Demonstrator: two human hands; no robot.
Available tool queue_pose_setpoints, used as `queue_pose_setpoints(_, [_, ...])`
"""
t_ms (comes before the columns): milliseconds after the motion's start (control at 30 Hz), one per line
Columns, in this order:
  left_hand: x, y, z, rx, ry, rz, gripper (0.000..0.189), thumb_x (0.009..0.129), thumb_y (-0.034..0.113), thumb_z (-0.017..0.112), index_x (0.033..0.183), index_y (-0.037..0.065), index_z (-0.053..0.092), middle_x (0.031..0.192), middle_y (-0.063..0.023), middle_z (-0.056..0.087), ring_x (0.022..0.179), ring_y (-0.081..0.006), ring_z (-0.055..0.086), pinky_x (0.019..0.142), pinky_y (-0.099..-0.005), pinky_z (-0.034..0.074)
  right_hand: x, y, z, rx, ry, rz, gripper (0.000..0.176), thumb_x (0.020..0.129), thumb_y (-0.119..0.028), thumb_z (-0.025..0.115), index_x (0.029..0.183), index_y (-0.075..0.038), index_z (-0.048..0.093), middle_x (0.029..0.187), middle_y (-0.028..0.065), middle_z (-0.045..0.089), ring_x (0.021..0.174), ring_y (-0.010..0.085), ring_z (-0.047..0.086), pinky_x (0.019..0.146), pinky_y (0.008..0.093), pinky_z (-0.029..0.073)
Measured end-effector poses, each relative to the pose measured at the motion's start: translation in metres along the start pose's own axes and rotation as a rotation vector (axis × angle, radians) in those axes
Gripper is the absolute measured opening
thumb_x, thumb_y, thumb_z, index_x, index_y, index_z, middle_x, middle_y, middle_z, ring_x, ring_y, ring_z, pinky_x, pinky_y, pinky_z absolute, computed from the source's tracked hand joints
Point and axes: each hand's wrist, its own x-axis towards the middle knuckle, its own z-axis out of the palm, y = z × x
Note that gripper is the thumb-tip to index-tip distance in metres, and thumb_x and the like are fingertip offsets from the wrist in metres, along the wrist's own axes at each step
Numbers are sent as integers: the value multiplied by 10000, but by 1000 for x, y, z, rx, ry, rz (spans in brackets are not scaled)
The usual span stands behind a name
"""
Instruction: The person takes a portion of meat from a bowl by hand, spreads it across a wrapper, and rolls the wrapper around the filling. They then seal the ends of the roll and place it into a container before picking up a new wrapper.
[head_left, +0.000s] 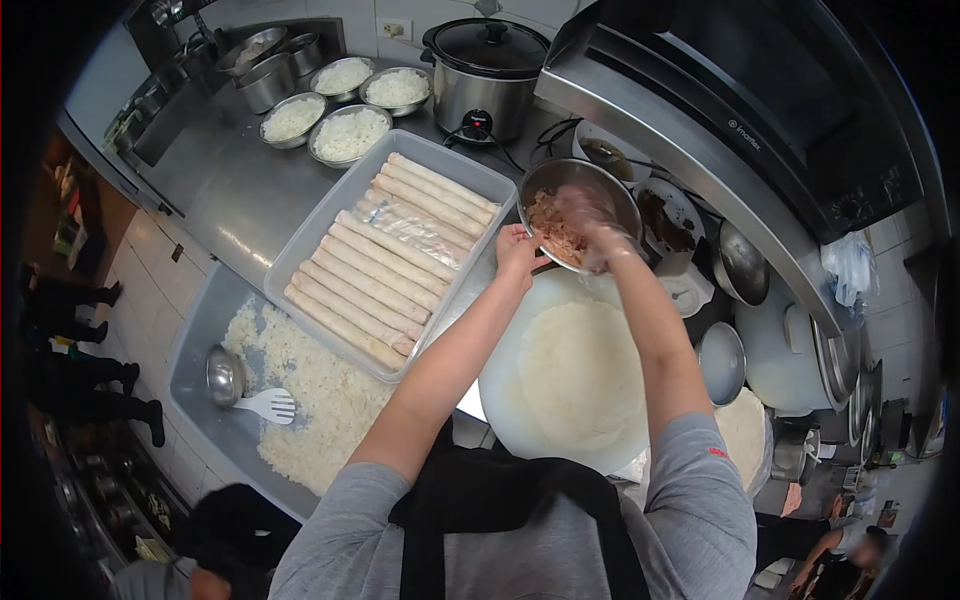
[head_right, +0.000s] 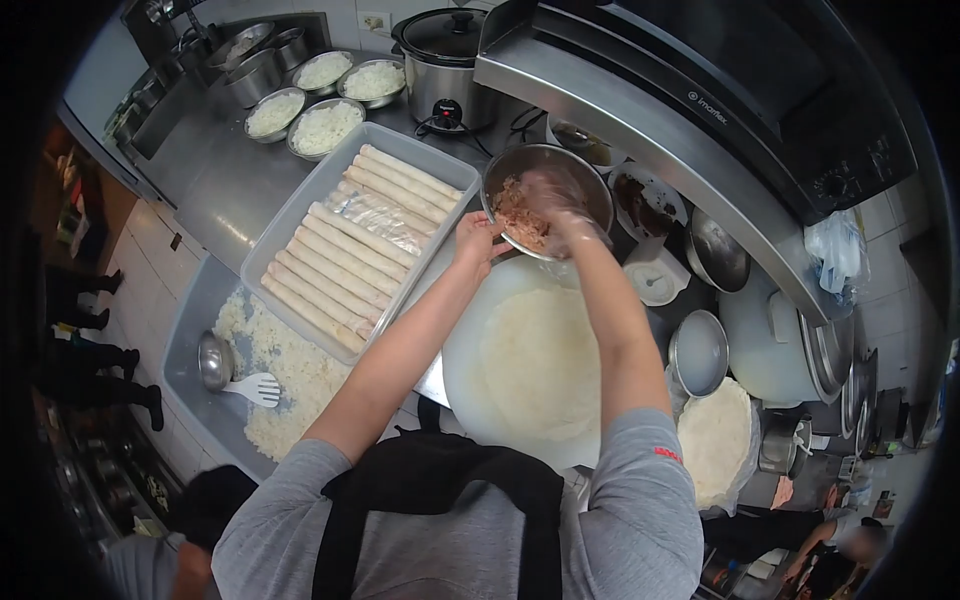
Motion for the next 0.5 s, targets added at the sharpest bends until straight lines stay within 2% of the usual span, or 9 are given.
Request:
queue_pose_setpoints(33, [0,0,0,3,9,1,199,877,-16,555,1027,56,445,932,-55,548,828,-156,594,671,-343,571,-8,6,-10,86,-33,13,307,840,-263,586,1075,-77,651,1181,170,605,1109,321,565,944,375,455])
queue_pose_setpoints(133, [8,-1,-3,-7,-50,-11,194,883,-13,549,1031,53,443,937,-58,548,844,-162,596,683,-348,571,-37,40,2,171,170,-210,387,820,-335,621,1139,-116,637,1276,143,555,1186,303,511,992,374,413])
queue_pose_setpoints(167, [7,-1,-4,-1,-48,-20,195,883,-14,548,1034,51,443,943,-60,549,849,-163,595,688,-351,570,-44,40,9,99,180,-148,488,778,-369,665,1211,-154,603,1345,119,506,1237,292,468,1032,393,372])
queue_pose_setpoints(267, [5,2,1,10,-49,-30,200,883,-15,549,1041,47,443,961,-66,553,863,-167,594,702,-357,569,-47,11,5,-116,124,-2,505,755,-372,677,1202,-150,598,1318,132,521,1226,296,476,1038,410,363])
queue_pose_setpoints(300, [5,1,0,9,-44,-27,202,882,-15,550,1043,45,443,965,-69,555,866,-169,594,706,-358,568,-46,-9,-9,-118,77,57,457,743,-324,682,1155,-139,614,1277,125,549,1192,310,503,997,419,405])
queue_pose_setpoints(400, [7,0,-2,16,-31,-14,211,879,-14,558,1049,41,446,973,-75,557,868,-175,594,715,-361,566,-14,23,15,-116,150,66,411,738,-245,680,1128,-136,613,1158,112,623,1098,327,566,931,401,458])
queue_pose_setpoints(500, [11,1,-4,37,-56,-10,211,876,-12,567,1045,38,451,968,-76,555,866,-179,594,717,-360,565,-6,55,4,224,275,110,367,735,-196,695,1088,-115,638,991,101,676,967,311,626,864,365,491])
